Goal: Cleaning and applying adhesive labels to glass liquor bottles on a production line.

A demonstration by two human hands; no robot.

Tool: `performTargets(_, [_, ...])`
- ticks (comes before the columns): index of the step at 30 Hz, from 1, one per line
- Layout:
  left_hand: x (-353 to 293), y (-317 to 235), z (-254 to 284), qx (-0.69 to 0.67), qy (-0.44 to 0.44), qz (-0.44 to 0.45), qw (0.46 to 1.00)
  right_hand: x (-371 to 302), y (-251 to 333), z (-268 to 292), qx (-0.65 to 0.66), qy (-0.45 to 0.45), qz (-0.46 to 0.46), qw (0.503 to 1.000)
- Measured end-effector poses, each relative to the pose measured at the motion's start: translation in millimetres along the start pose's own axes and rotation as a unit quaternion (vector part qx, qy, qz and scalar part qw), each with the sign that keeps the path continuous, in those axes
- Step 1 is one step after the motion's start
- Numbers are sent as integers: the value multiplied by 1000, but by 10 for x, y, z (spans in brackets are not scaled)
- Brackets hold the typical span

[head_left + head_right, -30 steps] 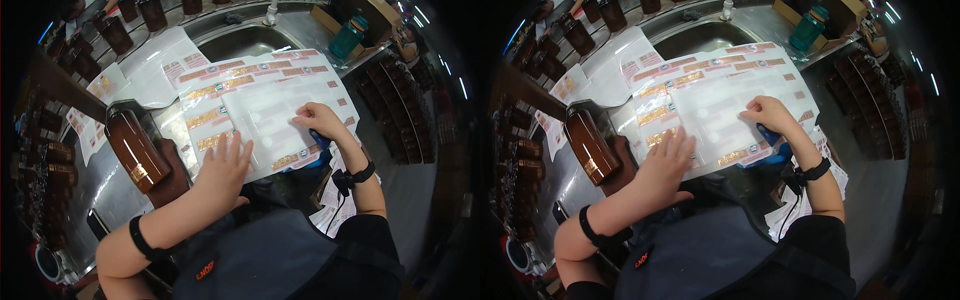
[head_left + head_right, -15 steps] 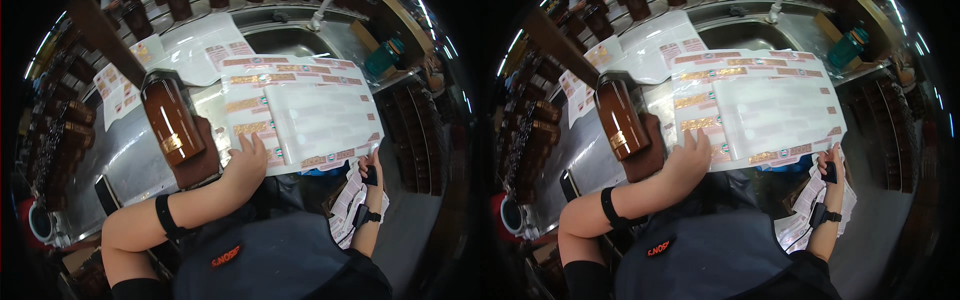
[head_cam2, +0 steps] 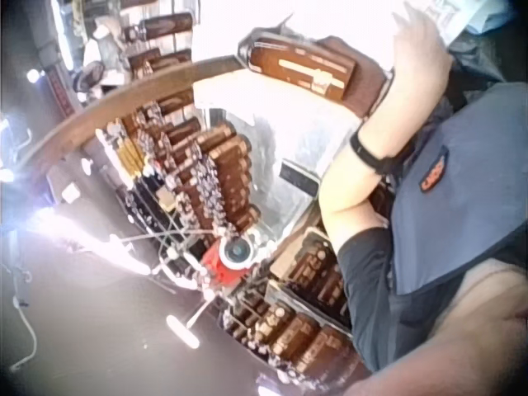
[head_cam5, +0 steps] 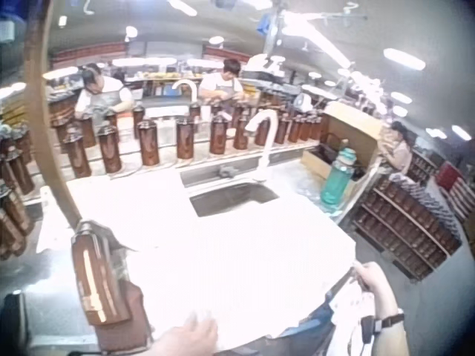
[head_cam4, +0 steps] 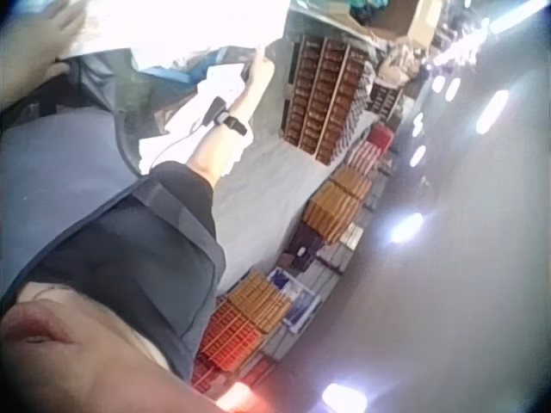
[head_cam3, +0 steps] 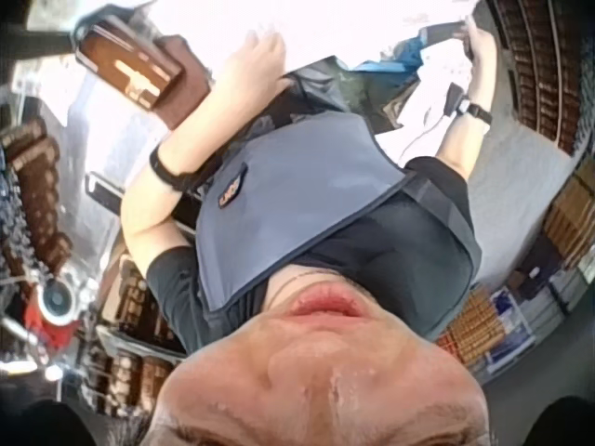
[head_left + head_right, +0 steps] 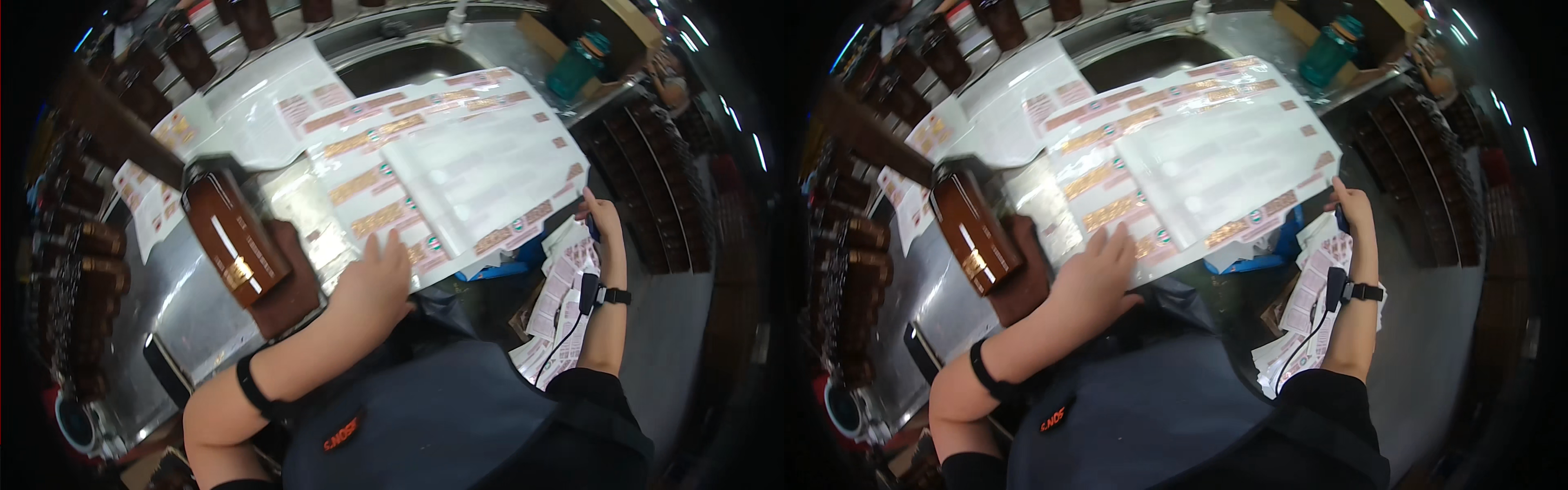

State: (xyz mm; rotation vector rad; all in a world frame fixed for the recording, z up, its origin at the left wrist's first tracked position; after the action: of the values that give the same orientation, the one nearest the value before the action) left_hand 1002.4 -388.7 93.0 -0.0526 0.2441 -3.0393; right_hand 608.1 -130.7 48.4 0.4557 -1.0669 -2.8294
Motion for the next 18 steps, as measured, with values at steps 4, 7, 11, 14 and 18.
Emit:
performTargets(4, [-18, 126, 290, -106, 26, 28, 994, -482, 562, 290, -44, 12, 181, 982])
performTargets(7, [82, 84, 395, -131, 37, 23, 990, -801, 861, -283, 8, 145, 218, 965])
performTargets(11, [113, 32, 493, -134, 12, 7, 991, -969, 1132, -809, -89, 82, 252, 960])
performTargets(14, [38, 49, 462, -142, 32, 16, 989, -1029, 1282, -1012, -162, 57, 290, 941])
performTargets(18, [-23, 113, 380, -166, 31, 27, 985, -1050, 1370, -1109, -218, 70, 289, 930])
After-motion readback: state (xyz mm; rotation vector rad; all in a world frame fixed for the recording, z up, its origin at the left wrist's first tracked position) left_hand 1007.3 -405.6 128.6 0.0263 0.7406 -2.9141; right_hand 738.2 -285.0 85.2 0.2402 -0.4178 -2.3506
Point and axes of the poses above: each hand's wrist, its own x-axis towards the middle knuckle, its own z-axis out of the back of the hand, y = z × x, the point moved 6 cm from there along x, towards the middle knuckle, and after that the axes turned 1 degree about -z, right-handed, at the moved point
